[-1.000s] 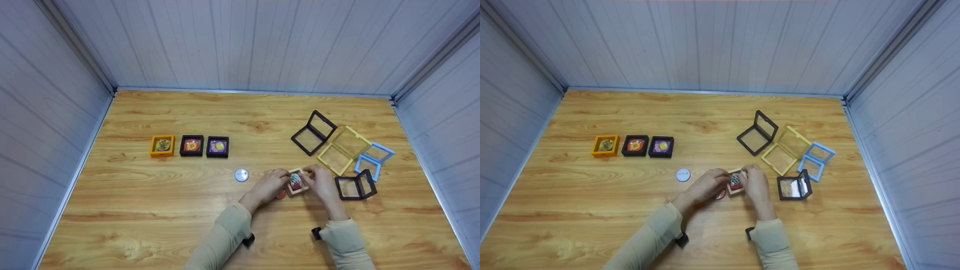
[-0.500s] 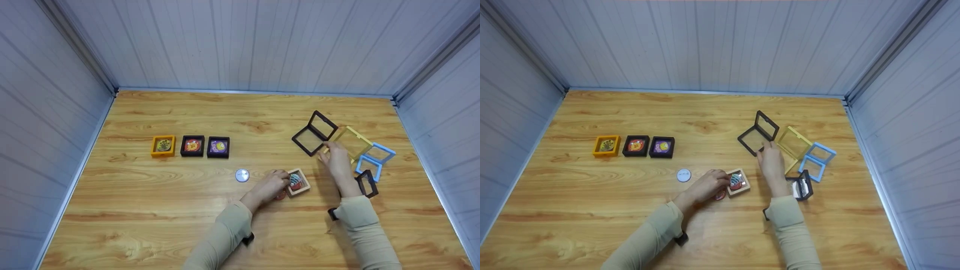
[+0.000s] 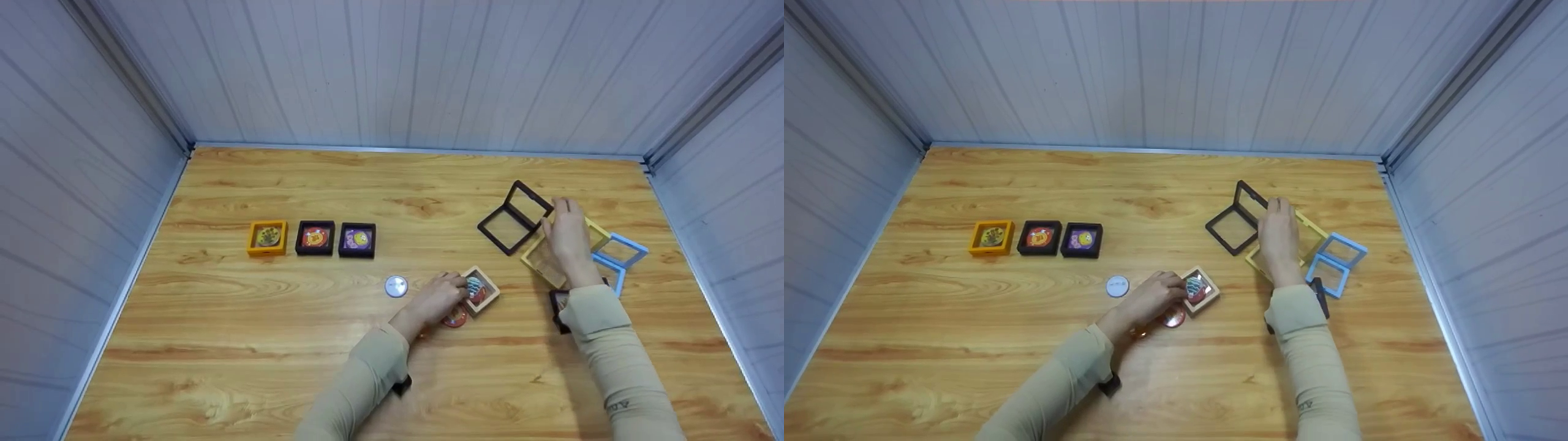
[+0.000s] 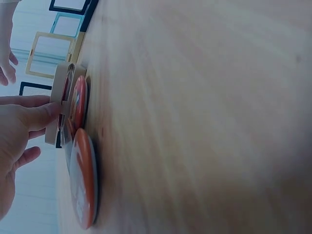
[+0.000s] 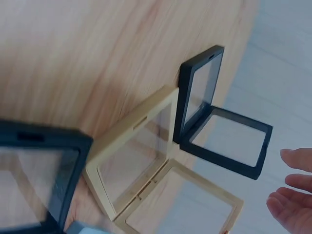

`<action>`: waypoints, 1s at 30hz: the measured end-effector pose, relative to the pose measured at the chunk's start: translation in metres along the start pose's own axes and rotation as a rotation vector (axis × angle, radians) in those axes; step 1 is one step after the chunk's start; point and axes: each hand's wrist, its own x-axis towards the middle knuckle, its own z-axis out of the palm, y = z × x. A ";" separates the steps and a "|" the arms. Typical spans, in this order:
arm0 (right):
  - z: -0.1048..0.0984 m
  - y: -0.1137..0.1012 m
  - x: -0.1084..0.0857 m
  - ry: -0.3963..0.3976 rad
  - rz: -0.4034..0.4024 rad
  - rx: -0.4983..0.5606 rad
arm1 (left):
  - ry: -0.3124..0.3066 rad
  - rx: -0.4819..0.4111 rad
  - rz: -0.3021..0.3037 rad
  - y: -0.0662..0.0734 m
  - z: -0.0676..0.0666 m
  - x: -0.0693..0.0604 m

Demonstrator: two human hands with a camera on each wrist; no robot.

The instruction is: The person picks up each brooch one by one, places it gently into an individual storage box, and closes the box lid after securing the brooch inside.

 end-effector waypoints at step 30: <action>0.017 0.008 0.025 -0.142 0.009 -0.051 | 0.039 0.069 -0.086 -0.039 -0.009 0.002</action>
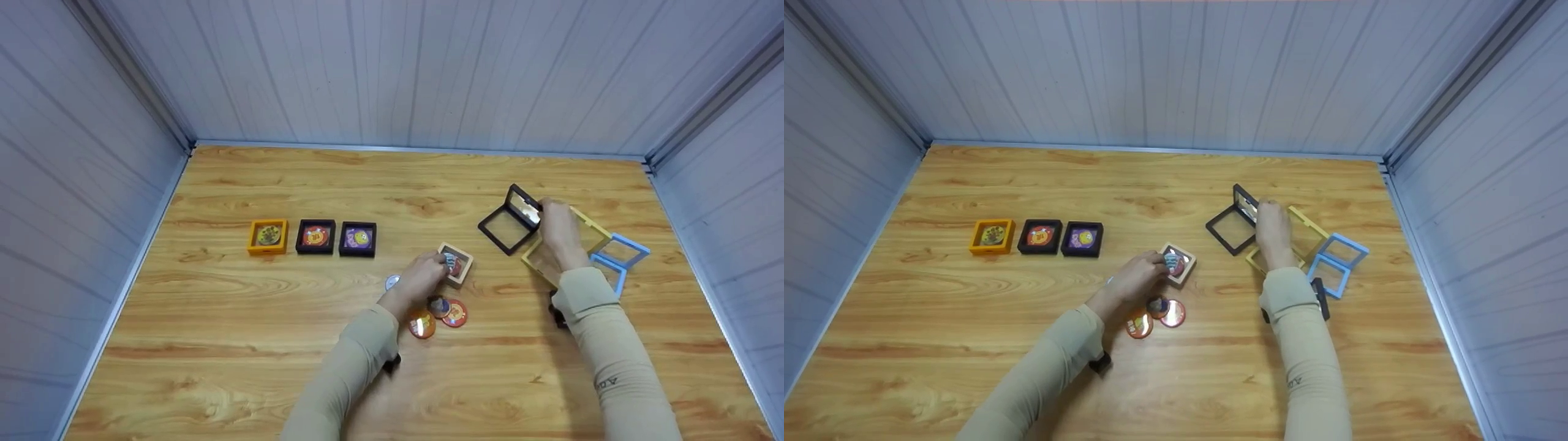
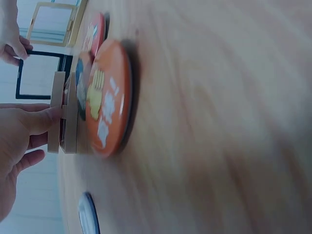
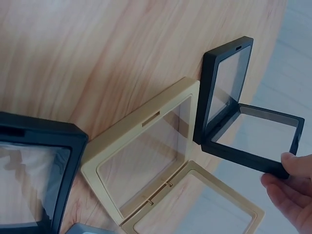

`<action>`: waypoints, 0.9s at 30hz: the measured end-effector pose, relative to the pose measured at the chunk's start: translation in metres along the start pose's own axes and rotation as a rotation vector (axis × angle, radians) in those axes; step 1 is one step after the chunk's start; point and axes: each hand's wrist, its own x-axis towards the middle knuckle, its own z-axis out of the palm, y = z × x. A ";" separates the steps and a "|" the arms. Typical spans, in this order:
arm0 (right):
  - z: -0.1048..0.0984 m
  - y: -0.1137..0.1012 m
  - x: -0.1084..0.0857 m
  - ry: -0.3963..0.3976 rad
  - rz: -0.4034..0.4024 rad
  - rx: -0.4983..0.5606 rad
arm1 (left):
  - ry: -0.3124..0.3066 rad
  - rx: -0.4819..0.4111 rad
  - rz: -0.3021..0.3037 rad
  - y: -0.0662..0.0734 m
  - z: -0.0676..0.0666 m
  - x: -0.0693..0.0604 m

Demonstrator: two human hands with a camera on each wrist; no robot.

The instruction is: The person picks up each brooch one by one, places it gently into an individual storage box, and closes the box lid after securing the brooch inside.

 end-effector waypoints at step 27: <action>0.010 -0.027 -0.015 -0.026 -0.086 0.059 | 0.024 0.062 -0.154 -0.038 -0.006 -0.011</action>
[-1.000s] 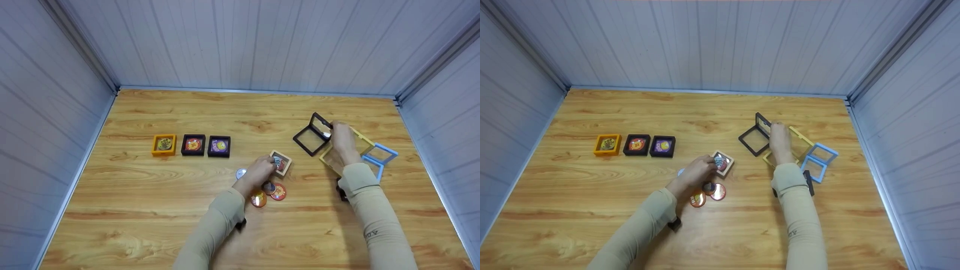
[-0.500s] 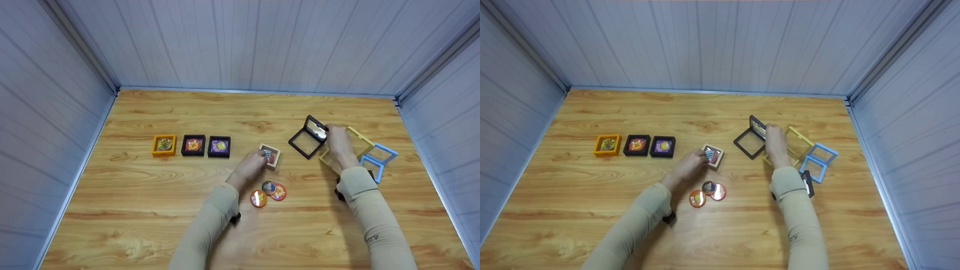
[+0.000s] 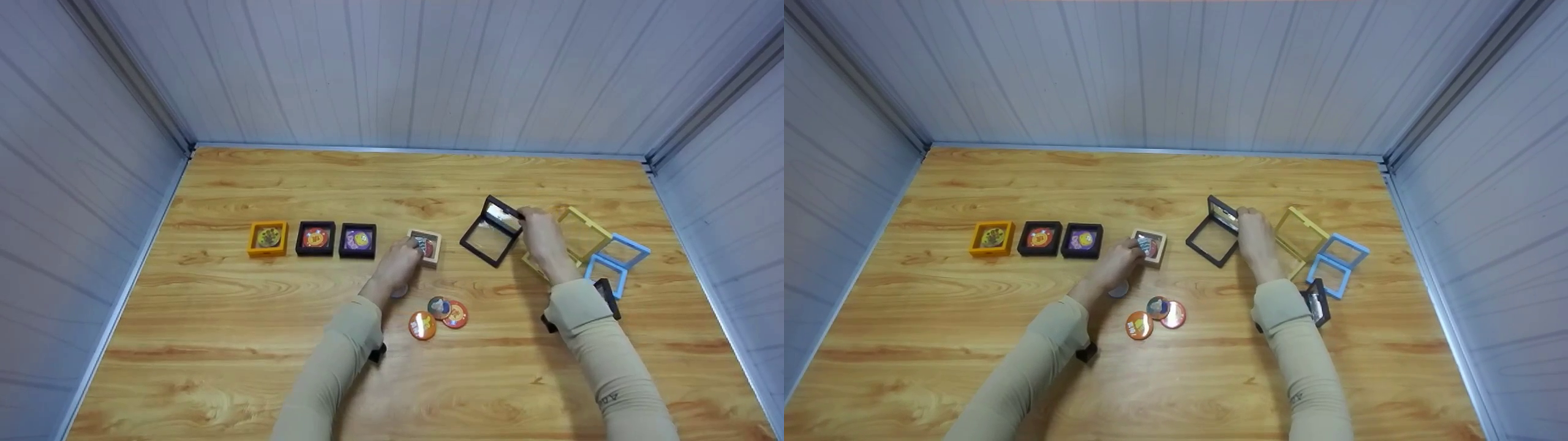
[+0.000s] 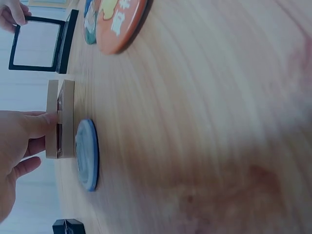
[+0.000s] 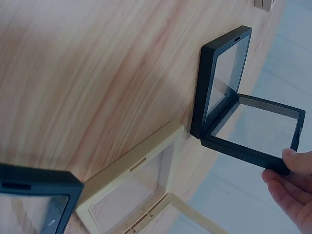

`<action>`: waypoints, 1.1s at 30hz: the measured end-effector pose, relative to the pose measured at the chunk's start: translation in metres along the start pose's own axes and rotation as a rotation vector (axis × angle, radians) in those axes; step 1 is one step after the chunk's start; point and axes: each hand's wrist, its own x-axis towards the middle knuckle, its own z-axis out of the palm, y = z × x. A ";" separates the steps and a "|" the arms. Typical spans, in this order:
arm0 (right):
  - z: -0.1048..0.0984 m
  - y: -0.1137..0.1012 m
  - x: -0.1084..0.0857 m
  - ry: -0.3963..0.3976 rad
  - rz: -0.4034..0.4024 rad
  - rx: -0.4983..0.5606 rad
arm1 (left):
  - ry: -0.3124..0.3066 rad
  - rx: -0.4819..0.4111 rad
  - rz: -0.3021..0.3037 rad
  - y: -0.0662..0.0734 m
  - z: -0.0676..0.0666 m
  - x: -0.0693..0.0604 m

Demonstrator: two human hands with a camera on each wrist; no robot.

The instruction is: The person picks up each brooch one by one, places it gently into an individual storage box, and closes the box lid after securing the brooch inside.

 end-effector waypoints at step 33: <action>0.014 -0.047 -0.022 -0.038 -0.163 0.030 | 0.085 0.038 -0.112 -0.019 0.000 -0.008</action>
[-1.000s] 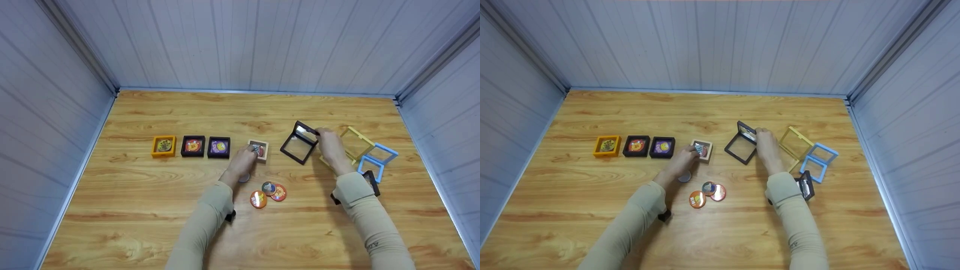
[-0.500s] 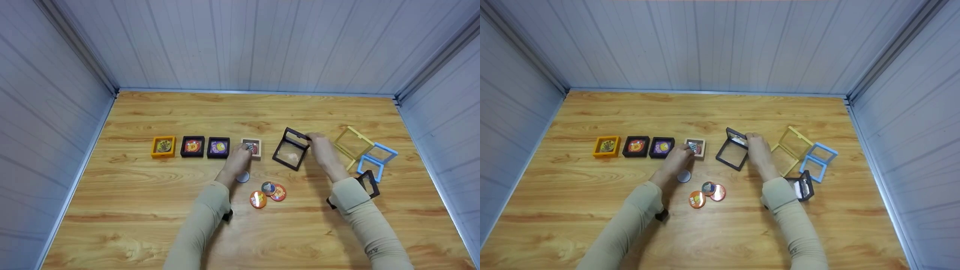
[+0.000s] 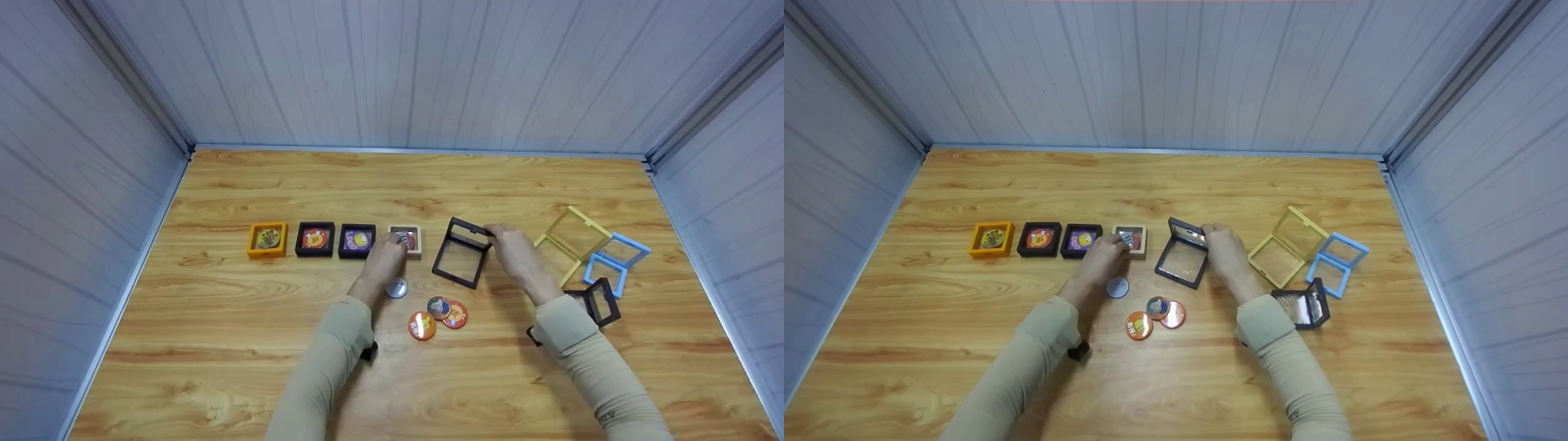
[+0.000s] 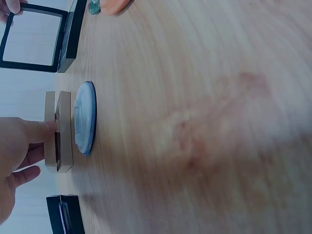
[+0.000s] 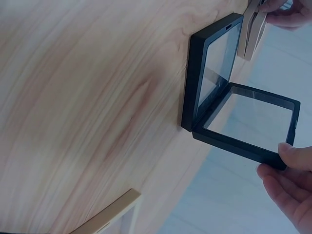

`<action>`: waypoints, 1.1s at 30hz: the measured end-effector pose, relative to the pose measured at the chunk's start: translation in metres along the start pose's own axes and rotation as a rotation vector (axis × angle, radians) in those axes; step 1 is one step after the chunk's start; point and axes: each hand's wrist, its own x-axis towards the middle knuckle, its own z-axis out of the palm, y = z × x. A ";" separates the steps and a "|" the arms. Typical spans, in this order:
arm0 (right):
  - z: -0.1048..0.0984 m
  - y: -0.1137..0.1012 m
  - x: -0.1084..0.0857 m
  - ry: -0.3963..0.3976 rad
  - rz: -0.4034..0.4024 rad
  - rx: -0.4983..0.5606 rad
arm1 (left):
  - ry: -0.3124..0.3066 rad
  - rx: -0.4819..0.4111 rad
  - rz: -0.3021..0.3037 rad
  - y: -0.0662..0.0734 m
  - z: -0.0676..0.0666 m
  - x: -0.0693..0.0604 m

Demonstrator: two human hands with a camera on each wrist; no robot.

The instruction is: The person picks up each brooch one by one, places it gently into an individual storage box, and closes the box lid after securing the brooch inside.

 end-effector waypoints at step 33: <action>0.003 -0.012 -0.003 0.009 -0.076 0.021 | 0.064 -0.135 -0.020 0.006 -0.016 -0.028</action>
